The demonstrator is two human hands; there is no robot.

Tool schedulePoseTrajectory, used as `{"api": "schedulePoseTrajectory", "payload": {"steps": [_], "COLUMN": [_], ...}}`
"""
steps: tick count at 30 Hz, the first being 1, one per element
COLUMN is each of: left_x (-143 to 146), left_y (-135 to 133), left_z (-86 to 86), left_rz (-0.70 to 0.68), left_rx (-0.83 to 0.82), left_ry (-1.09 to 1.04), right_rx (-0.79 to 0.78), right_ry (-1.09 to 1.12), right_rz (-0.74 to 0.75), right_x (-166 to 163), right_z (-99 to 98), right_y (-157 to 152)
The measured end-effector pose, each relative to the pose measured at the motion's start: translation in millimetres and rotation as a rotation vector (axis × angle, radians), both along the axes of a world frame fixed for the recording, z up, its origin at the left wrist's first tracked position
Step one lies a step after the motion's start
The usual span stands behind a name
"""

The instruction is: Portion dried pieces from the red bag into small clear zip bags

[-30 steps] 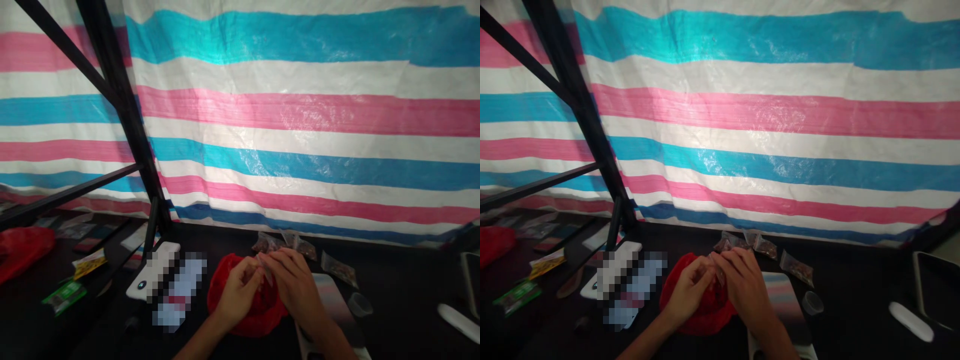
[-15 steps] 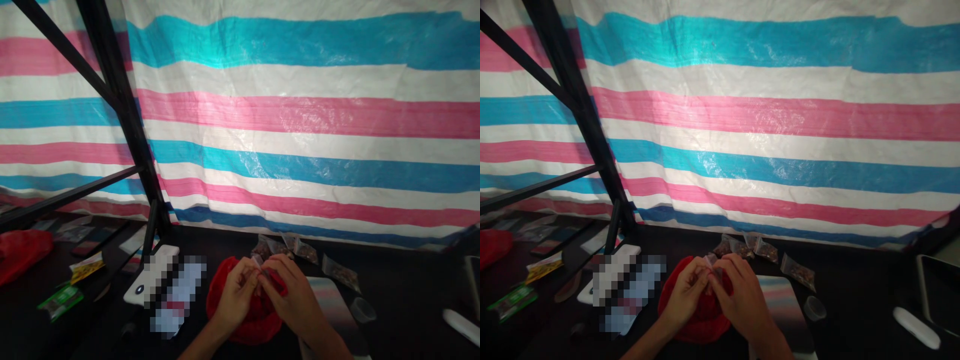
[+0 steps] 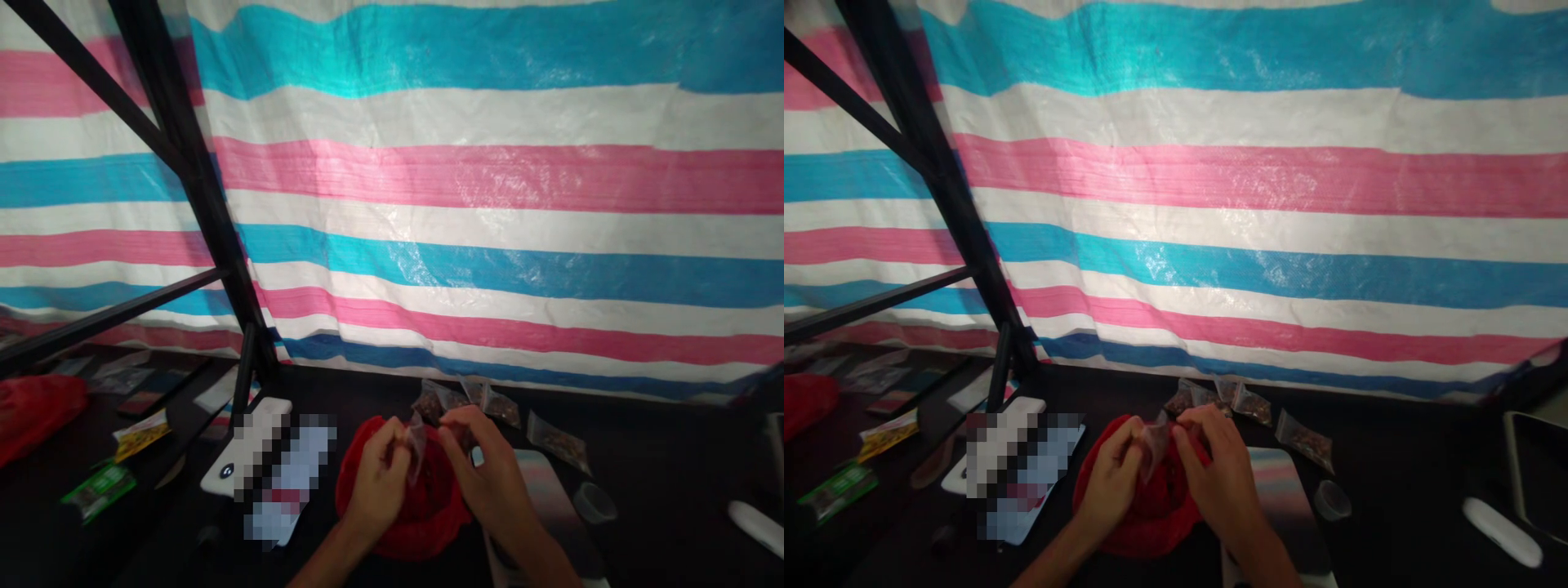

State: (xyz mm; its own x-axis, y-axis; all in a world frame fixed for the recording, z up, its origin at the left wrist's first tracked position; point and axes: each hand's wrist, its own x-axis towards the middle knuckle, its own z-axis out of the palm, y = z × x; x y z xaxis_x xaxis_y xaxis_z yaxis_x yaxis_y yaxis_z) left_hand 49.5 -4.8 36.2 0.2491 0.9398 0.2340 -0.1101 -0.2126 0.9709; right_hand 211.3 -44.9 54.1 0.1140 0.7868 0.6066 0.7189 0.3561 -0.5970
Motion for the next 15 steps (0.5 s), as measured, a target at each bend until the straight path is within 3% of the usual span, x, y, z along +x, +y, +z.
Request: {"api": "schedulePoseTrajectory", "payload": {"steps": [5, 9, 11, 15], "left_x": [-8, -9, -11, -19], "left_y": [7, 14, 16, 16], "left_z": [7.9, 5.7, 3.8, 4.3], "left_rz": [-0.019, -0.044, -0.016, 0.095], "left_rx": [-0.128, -0.234, -0.200, 0.072], "left_ry": [-0.176, -0.203, -0.142, 0.060], "right_rx": [-0.213, -0.368, -0.322, -0.230], "right_ry": [0.102, 0.227, 0.202, 0.030], "right_rz": [0.234, 0.273, 0.242, 0.228], "right_x": [2, 1, 3, 10], "right_z": [-2.9, -6.4, -7.2, -6.0], "right_y": [-2, 0, 3, 7]}}
